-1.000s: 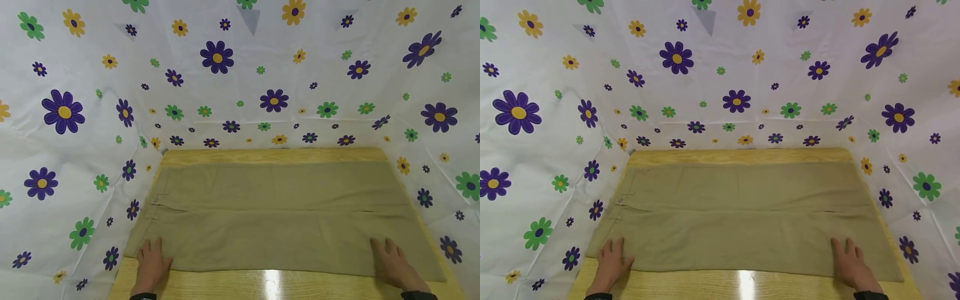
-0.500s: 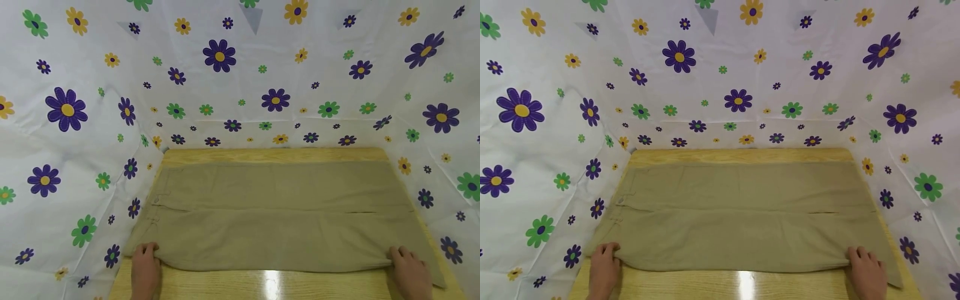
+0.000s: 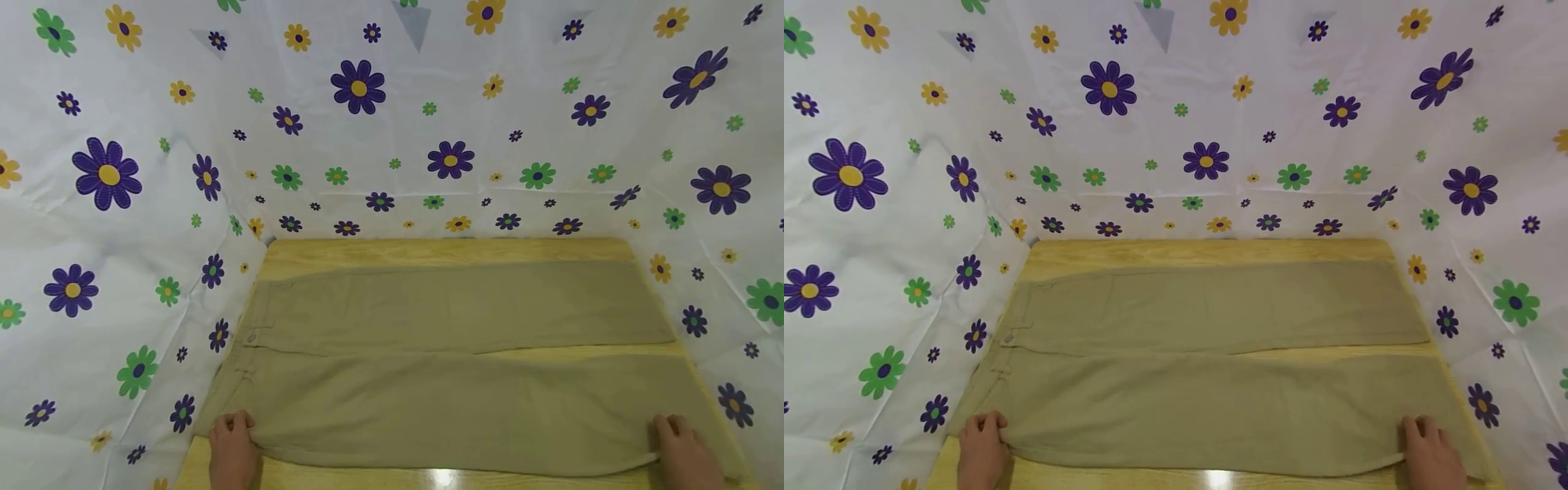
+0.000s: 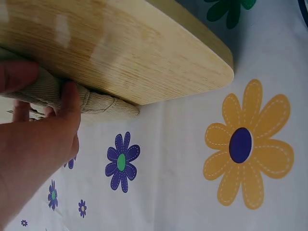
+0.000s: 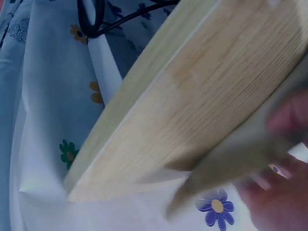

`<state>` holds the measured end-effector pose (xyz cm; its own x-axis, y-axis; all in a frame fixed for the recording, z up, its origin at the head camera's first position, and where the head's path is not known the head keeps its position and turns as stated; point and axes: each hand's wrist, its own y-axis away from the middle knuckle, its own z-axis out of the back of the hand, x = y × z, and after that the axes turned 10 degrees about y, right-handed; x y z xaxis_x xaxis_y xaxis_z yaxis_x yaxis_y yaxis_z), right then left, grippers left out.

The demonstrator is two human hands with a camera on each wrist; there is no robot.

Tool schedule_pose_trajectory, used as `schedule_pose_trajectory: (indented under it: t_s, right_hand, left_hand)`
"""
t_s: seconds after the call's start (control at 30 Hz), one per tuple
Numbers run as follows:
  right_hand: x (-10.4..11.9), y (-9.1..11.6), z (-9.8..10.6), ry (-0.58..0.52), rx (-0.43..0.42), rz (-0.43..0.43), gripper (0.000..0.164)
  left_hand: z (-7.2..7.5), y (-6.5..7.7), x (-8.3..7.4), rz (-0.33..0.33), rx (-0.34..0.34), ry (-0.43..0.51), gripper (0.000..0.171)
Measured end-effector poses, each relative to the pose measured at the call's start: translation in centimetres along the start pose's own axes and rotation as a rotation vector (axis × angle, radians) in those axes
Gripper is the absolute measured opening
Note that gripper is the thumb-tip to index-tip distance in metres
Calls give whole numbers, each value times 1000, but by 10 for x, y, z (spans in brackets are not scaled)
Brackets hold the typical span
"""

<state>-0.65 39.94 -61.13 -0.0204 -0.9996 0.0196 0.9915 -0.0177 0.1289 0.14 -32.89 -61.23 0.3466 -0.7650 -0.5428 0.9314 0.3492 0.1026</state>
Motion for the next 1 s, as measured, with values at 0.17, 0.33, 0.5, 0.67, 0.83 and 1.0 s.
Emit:
schedule_pose_trajectory:
  t_s: [0.17,0.33,0.5,0.67,0.83,1.0]
  right_hand:
    - [7,2,-13,-59,72,-4,112]
    - [11,5,-20,-51,62,-17,126]
    - [10,6,-30,-53,-23,-29,123]
    - [11,6,-35,-70,-60,-41,130]
    - [12,6,-32,-57,-74,-64,130]
    - [8,9,-27,-38,-69,-56,128]
  left_hand:
    - [1,1,-1,7,79,-8,65]
    - [-3,4,4,-54,107,-51,83]
    - [-5,5,9,-49,116,-91,84]
    - [-5,2,10,-53,107,-69,84]
    - [-7,2,12,-47,39,-38,81]
    - [-15,1,12,-67,-156,21,60]
